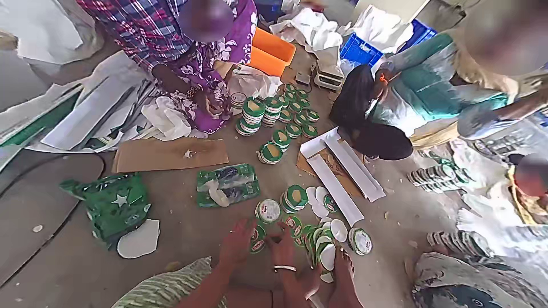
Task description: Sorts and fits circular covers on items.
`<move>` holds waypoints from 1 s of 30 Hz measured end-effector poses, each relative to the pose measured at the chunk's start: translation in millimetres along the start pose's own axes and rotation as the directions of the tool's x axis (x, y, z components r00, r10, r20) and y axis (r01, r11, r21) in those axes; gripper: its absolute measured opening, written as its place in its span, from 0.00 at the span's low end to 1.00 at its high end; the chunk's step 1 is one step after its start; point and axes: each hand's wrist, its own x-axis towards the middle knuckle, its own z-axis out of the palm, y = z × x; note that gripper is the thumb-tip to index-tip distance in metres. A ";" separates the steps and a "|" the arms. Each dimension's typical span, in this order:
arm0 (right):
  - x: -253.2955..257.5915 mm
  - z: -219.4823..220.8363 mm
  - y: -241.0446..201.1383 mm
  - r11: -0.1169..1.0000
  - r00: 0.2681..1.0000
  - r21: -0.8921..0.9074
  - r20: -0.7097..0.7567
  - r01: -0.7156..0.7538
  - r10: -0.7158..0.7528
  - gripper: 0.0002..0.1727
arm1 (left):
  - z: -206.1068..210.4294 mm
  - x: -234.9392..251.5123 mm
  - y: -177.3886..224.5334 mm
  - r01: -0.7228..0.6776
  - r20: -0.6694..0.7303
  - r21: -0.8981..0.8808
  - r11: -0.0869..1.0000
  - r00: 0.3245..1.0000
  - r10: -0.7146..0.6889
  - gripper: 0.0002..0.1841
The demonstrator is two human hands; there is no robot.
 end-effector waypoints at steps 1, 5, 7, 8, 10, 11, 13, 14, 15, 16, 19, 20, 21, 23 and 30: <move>1.4 0.3 0.1 1.000 1.000 -0.014 -0.006 -0.002 0.002 0.42 | 9.3 -2.6 -0.8 -0.092 0.003 0.035 0.995 0.996 0.092 0.23; 8.8 0.8 0.0 0.996 0.999 -0.086 0.002 -0.035 0.035 0.41 | 36.2 -7.3 -4.2 -0.200 0.288 0.226 0.953 0.949 0.131 0.40; 13.8 -0.7 4.3 0.997 0.998 -0.051 0.017 -0.058 0.059 0.43 | 45.5 -10.2 -7.1 -0.234 0.290 0.330 0.915 0.947 0.138 0.53; 16.4 -2.5 8.9 0.997 0.997 0.014 0.025 -0.071 0.071 0.42 | 48.4 -11.8 -8.5 -0.241 0.267 0.337 0.910 0.951 0.153 0.56; 21.3 -8.4 18.9 0.971 0.993 0.208 0.007 -0.120 0.121 0.38 | 46.2 -11.9 -7.5 -0.220 0.313 0.309 0.925 0.942 0.119 0.60; 25.2 -12.4 22.9 0.954 0.990 0.270 -0.025 -0.128 0.140 0.37 | 40.8 -9.0 -4.1 -0.202 0.386 0.307 0.930 0.920 0.072 0.59; 30.4 -21.9 26.9 0.940 0.985 0.322 -0.086 -0.115 0.150 0.35 | 29.6 -1.5 1.3 -0.197 0.513 0.298 0.934 0.858 0.018 0.52; 29.9 -25.9 29.0 0.942 0.985 0.320 -0.101 -0.101 0.140 0.34 | 25.4 -0.7 1.5 -0.211 0.533 0.275 0.938 0.845 0.034 0.48; 29.0 -29.1 30.2 0.947 0.986 0.308 -0.104 -0.090 0.127 0.33 | 23.3 -1.2 0.5 -0.214 0.507 0.240 0.947 0.859 0.066 0.42; 29.5 -29.5 29.3 0.952 0.988 0.296 -0.102 -0.078 0.113 0.33 | 22.9 -1.0 -2.3 -0.204 0.412 0.194 0.960 0.905 0.109 0.39; 20.6 -20.9 33.0 0.937 0.989 0.333 -0.056 -0.108 0.134 0.29 | 23.3 3.8 -1.4 -0.100 0.214 0.145 0.984 0.974 0.067 0.40; 17.2 -17.8 38.7 0.926 0.988 0.351 -0.012 -0.142 0.156 0.29 | 21.9 8.6 -0.1 -0.028 0.300 0.160 0.987 0.954 -0.022 0.40; 15.3 -15.2 41.8 0.914 0.984 0.365 0.035 -0.177 0.177 0.29 | 19.4 15.8 2.1 0.031 0.374 0.175 0.984 0.922 -0.096 0.38; 12.5 -13.1 41.5 0.894 0.978 0.397 0.107 -0.208 0.180 0.28 | 9.7 25.5 9.0 0.100 0.437 0.172 0.980 0.884 -0.167 0.41; -11.7 -14.2 25.7 0.543 0.986 0.836 0.148 -0.081 -0.081 0.31 | -16.1 8.7 51.1 -0.091 0.300 -0.059 0.994 0.948 0.105 0.70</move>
